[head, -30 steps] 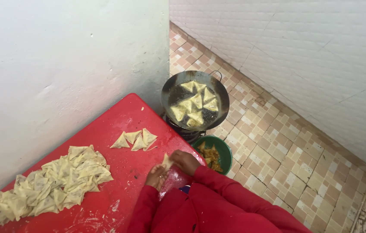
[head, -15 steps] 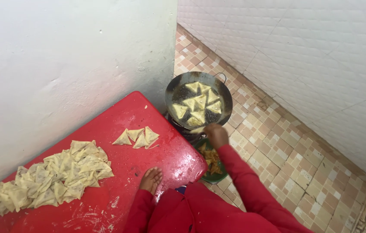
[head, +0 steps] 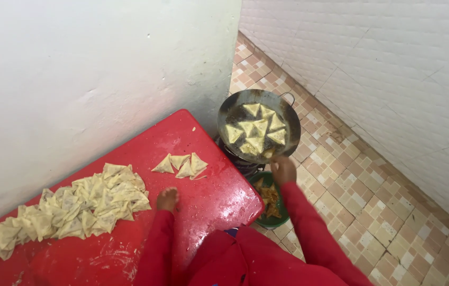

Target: Preparing and frying samosas in a large wok of oil

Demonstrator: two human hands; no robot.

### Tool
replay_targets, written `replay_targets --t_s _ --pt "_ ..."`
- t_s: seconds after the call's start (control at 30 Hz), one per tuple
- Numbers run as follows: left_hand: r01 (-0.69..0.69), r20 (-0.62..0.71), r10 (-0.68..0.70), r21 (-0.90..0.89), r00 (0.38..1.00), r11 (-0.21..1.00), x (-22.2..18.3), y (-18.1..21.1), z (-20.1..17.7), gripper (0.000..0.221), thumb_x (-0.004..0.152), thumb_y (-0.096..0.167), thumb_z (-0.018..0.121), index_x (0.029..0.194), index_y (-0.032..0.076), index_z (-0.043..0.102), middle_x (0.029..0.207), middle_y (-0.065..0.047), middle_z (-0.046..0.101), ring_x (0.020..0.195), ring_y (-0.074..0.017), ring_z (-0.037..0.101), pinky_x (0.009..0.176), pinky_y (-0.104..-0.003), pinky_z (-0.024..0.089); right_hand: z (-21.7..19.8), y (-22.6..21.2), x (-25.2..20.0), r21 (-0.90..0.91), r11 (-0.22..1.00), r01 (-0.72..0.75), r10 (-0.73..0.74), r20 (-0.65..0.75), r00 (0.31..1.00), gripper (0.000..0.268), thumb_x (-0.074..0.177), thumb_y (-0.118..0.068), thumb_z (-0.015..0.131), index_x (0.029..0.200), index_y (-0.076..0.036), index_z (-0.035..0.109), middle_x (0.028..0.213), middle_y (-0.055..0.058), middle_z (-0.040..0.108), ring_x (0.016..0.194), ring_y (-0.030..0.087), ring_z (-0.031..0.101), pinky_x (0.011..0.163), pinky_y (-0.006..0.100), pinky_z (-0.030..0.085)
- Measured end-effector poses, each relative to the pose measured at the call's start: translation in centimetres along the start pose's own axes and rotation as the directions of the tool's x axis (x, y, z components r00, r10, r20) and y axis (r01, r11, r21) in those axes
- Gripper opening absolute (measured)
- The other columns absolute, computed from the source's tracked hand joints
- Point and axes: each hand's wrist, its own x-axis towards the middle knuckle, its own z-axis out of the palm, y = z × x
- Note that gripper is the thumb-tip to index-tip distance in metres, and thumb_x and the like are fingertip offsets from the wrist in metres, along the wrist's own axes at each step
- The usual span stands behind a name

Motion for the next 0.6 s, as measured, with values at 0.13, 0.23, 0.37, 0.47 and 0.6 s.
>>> replay_targets --t_s 0.13,0.23,0.37,0.47,0.6 --pt "0.045 -0.162 0.06 0.579 0.985 0.814 5.1 2.6 -2.6 0.049 0.109 0.069 0.053 0.111 0.031 0.084 0.106 -0.005 0.084 0.106 -0.0308 0.081 0.099 -0.05 0.061 -1.6 -5.7 -8.5 0.187 0.982 0.03 -0.04 0.05 0.998 0.021 0.099 -0.022 0.081 0.11 -0.004 0.084 0.107 0.03 0.08 0.105 0.058 0.071 0.088 0.065 0.061" --pt "0.024 -0.229 0.238 0.766 0.944 0.642 7.3 5.0 -2.5 0.034 0.101 0.032 0.07 0.114 0.006 0.087 0.112 -0.022 0.085 0.112 -0.0446 0.081 0.099 -0.058 0.066 -1.3 -6.0 -12.8 0.141 0.972 0.19 -0.185 -0.049 0.982 0.029 0.09 -0.033 0.088 0.072 -0.014 0.075 0.077 0.016 0.074 0.085 0.043 0.074 0.083 0.051 0.06" --pt "0.082 -0.179 0.161 0.873 0.971 0.481 7.2 6.8 -2.3 0.04 0.102 0.038 0.077 0.128 0.01 0.087 0.123 -0.017 0.086 0.117 -0.0412 0.082 0.101 -0.054 0.064 -2.3 -4.1 -14.7 0.196 0.957 0.215 -0.239 0.108 0.965 0.012 0.101 -0.026 0.078 0.105 -0.019 0.086 0.099 0.011 0.086 0.099 0.037 0.081 0.092 0.05 0.062" --pt "0.143 -0.226 0.115 0.86 0.967 0.49 8.3 6.0 -1.9 0.049 0.096 0.057 0.079 0.129 0.022 0.087 0.127 -0.014 0.083 0.117 -0.0434 0.08 0.095 -0.057 0.065 -3.1 -3.9 -14.9 0.18 0.97 0.162 -0.183 0.106 0.977 0.017 0.103 -0.027 0.077 0.112 -0.017 0.087 0.106 0.013 0.087 0.105 0.038 0.081 0.097 0.052 0.062" --pt "0.079 -0.412 0.162 0.51 0.897 0.857 5.9 2.2 0.5 0.043 0.089 0.06 0.085 0.123 0.036 0.075 0.124 -0.001 0.079 0.121 -0.0304 0.077 0.099 -0.047 0.065 -0.7 -3.2 -15.5 0.258 0.959 0.119 -0.159 0.137 0.978 0.028 0.105 -0.031 0.078 0.128 -0.017 0.084 0.115 0.012 0.087 0.108 0.037 0.081 0.101 0.051 0.061"
